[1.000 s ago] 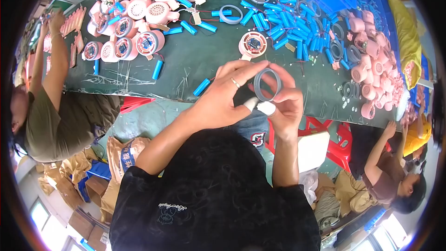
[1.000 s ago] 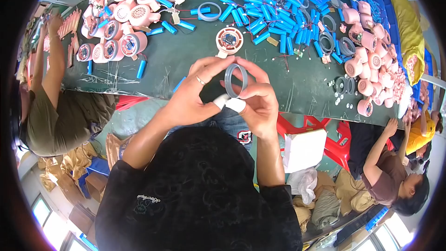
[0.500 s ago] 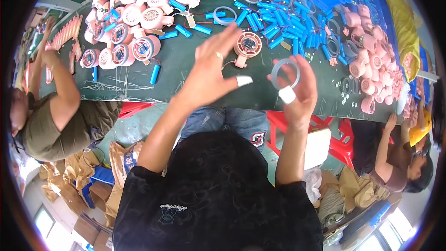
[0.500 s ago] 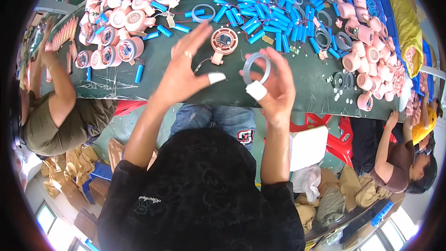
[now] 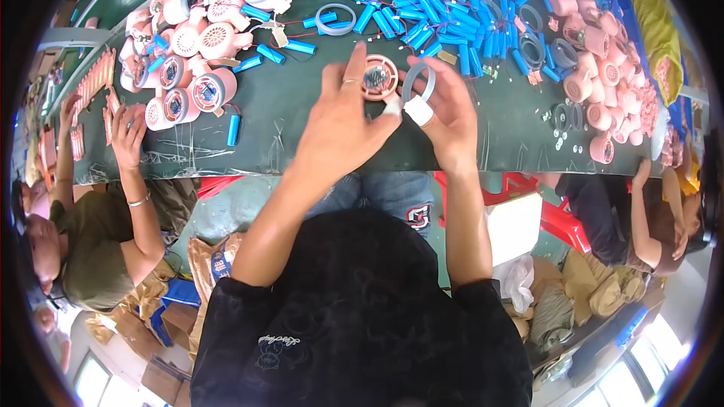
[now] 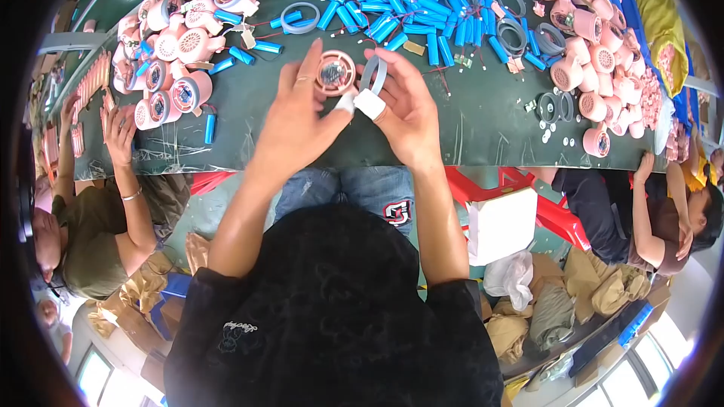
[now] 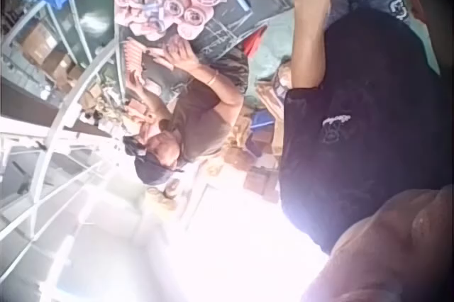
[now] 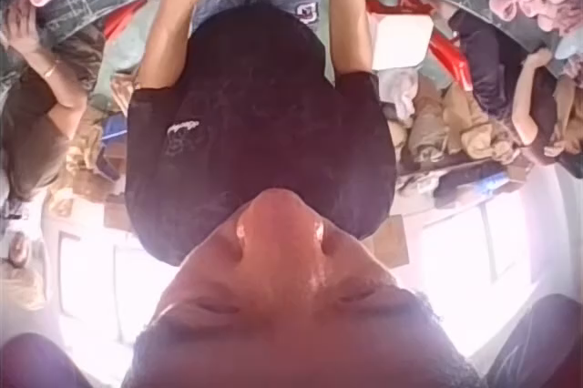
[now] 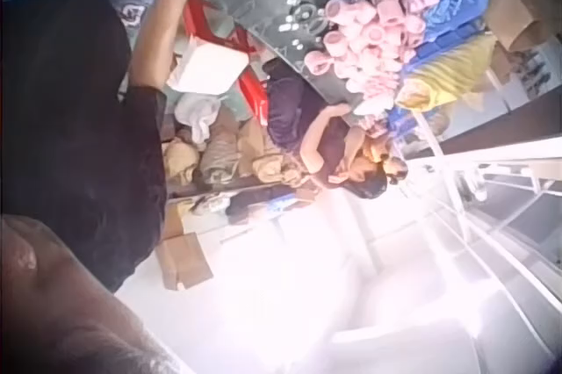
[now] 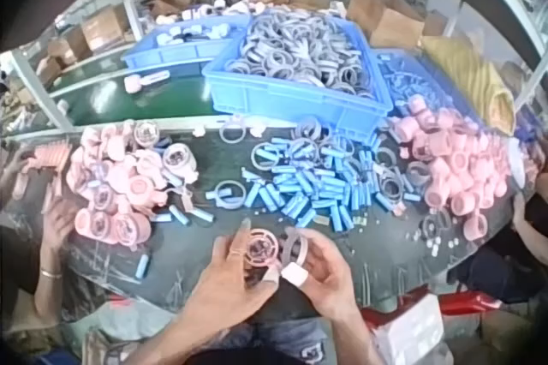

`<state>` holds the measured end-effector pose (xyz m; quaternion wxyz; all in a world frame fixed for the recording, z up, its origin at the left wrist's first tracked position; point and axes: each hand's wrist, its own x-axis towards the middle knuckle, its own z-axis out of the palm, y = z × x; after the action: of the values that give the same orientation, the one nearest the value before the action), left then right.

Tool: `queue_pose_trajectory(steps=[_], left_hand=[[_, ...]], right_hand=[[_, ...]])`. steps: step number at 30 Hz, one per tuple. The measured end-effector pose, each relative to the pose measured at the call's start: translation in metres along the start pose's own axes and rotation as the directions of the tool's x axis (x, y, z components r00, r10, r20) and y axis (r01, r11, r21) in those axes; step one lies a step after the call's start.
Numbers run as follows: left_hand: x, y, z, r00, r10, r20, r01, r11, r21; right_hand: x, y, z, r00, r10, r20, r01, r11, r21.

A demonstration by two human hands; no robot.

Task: The person assembles portable fans by fitting circuit boards, batteries, and rings into fan housings by hand and placing the assembled units on the workbench.

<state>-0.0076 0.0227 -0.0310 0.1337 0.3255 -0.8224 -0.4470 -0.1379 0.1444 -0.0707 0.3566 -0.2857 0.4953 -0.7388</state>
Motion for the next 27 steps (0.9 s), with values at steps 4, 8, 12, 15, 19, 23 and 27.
queue_pose_trajectory(steps=[4, 8, 12, 15, 19, 23, 27], left_hand=[[-0.004, -0.009, -0.023, 0.988, 0.098, 0.12, -0.103, 0.994, 0.042], [0.016, -0.023, -0.015, 0.899, 0.416, 0.136, -0.436, 0.88, 0.191], [0.009, -0.027, 0.005, 0.947, 0.32, 0.008, -0.315, 0.928, 0.198], [0.007, -0.022, 0.012, 0.948, 0.312, -0.072, -0.29, 0.931, 0.221], [0.006, -0.031, 0.003, 0.969, 0.244, 0.044, -0.24, 0.967, -0.082], [0.004, -0.037, 0.007, 0.99, 0.138, 0.001, -0.136, 0.974, -0.183], [0.005, -0.035, 0.007, 0.983, 0.181, -0.025, -0.182, 0.98, -0.085]], right_hand=[[0.009, -0.007, 0.0, 0.998, 0.039, 0.053, -0.042, 0.997, 0.064], [0.01, -0.006, 0.001, 0.998, 0.011, 0.058, -0.012, 1.0, 0.008], [0.0, -0.025, -0.002, 0.996, -0.078, -0.036, 0.076, 0.996, -0.041], [-0.006, -0.031, -0.009, 0.997, -0.068, 0.027, 0.072, 0.976, -0.203], [-0.001, -0.023, 0.002, 0.995, -0.063, 0.073, 0.088, 0.907, -0.413], [0.0, -0.029, 0.013, 0.996, -0.034, 0.088, 0.082, 0.777, -0.625], [0.003, -0.032, 0.012, 0.987, -0.086, 0.135, 0.156, 0.693, -0.704]])
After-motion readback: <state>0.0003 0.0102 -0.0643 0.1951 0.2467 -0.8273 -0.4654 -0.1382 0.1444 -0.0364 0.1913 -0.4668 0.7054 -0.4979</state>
